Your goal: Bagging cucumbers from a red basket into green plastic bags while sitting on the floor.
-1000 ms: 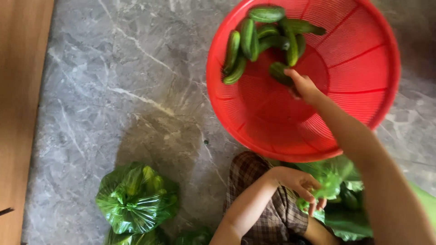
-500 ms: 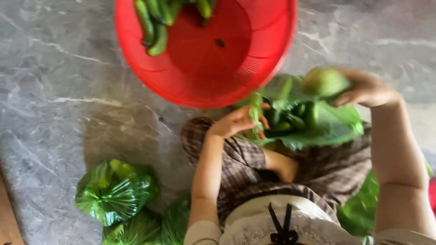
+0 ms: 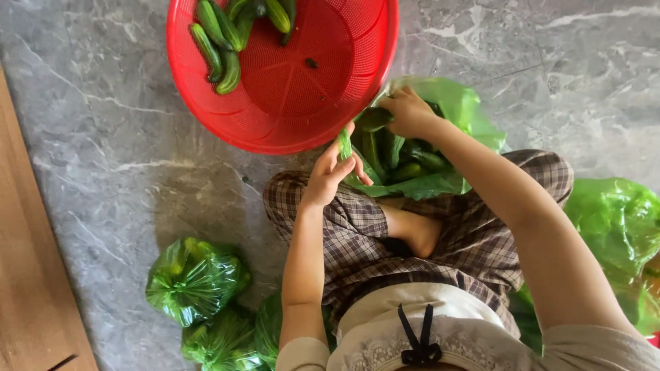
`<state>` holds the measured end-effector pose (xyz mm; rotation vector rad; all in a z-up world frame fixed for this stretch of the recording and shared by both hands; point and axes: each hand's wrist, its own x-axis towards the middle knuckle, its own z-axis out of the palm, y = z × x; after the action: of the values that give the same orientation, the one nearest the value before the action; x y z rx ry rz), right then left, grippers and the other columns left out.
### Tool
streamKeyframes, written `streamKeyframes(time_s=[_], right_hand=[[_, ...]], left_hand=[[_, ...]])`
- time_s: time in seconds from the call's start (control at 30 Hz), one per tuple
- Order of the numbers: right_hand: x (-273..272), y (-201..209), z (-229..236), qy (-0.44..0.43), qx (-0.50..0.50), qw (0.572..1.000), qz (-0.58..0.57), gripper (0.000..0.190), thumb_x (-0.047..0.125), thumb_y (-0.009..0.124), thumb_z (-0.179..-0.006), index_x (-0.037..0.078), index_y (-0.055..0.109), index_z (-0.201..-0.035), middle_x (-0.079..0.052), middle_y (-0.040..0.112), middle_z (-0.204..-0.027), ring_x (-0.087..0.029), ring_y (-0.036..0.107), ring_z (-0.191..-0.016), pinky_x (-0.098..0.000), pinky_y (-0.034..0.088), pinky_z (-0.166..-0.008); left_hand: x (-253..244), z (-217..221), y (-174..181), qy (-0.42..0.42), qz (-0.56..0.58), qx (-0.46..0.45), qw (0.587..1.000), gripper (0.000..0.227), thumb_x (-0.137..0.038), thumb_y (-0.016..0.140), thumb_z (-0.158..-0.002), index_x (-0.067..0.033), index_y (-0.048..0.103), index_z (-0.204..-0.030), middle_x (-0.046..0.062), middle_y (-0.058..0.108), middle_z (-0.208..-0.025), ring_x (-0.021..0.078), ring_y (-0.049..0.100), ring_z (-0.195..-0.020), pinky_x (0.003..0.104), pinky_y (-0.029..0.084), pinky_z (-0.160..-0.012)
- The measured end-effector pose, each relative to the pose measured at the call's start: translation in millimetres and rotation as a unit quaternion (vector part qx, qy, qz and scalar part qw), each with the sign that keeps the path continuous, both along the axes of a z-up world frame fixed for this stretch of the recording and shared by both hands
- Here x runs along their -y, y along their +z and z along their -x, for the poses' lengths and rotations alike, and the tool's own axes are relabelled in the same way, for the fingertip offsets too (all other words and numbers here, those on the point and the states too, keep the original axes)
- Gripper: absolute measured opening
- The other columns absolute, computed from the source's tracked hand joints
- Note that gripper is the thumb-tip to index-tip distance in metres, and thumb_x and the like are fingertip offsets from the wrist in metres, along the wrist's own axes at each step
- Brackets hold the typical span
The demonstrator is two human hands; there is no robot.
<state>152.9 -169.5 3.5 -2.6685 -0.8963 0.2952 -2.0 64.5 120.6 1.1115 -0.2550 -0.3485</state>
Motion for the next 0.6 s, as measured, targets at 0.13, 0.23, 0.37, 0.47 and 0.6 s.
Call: streamKeyframes(time_s=[0.13, 0.23, 0.37, 0.47, 0.6], right_hand=[[18, -10, -20, 0.129, -0.025, 0.987, -0.095, 0.064, 0.027, 0.073, -0.079, 0.017, 0.063, -0.142, -0.026, 0.067, -0.118, -0.046, 0.06, -0.121, -0.0536, 0.04, -0.113], [52, -30, -38, 0.132, -0.018, 0.991, -0.024, 0.046, 0.029, 0.062, -0.087, 0.011, 0.067, -0.129, -0.028, 0.071, -0.107, -0.046, 0.066, -0.108, -0.057, 0.044, -0.105], [62, 103, -20, -0.068, -0.265, 0.947, 0.166, 0.043, 0.007, 0.04, -0.109, 0.015, 0.056, -0.148, -0.014, 0.076, -0.106, -0.019, 0.063, -0.061, -0.0284, 0.058, -0.056], [197, -78, -52, 0.213, 0.2, 0.948, 0.123, 0.048, 0.021, 0.063, -0.088, 0.018, 0.065, -0.137, -0.005, 0.07, -0.082, -0.017, 0.073, -0.078, -0.0279, 0.057, -0.097], [158, 64, 0, 0.048, 0.211, 0.959, 0.182, 0.069, 0.037, 0.063, -0.088, 0.031, 0.05, -0.156, -0.001, 0.07, -0.131, -0.027, 0.071, -0.109, -0.0456, 0.054, -0.102]], left_hand=[[8, -4, 9, 0.017, -0.025, 0.031, 0.999, 0.073, -0.022, 0.055, -0.107, 0.0022, 0.013, -0.162, 0.02, 0.067, -0.088, 0.0378, 0.077, -0.082, 0.051, 0.059, -0.093], [6, -7, 13, 0.027, -0.069, 0.064, 0.995, 0.07, -0.024, 0.053, -0.108, 0.001, 0.015, -0.162, 0.017, 0.069, -0.087, 0.0335, 0.077, -0.08, 0.053, 0.053, -0.101], [3, 4, 10, 0.061, -0.065, 0.048, 0.995, 0.059, -0.017, 0.05, -0.11, 0.0045, 0.025, -0.158, 0.018, 0.067, -0.076, 0.0374, 0.078, -0.077, 0.048, 0.059, -0.092], [8, 6, 3, 0.104, -0.041, 0.043, 0.993, 0.048, -0.011, 0.048, -0.109, 0.0073, 0.037, -0.152, 0.019, 0.066, -0.07, 0.0391, 0.077, -0.074, 0.045, 0.063, -0.086], [15, 3, 9, 0.122, 0.0, 0.051, 0.991, 0.043, -0.01, 0.043, -0.11, 0.0071, 0.042, -0.15, 0.02, 0.064, -0.068, 0.041, 0.077, -0.073, 0.046, 0.064, -0.081]])
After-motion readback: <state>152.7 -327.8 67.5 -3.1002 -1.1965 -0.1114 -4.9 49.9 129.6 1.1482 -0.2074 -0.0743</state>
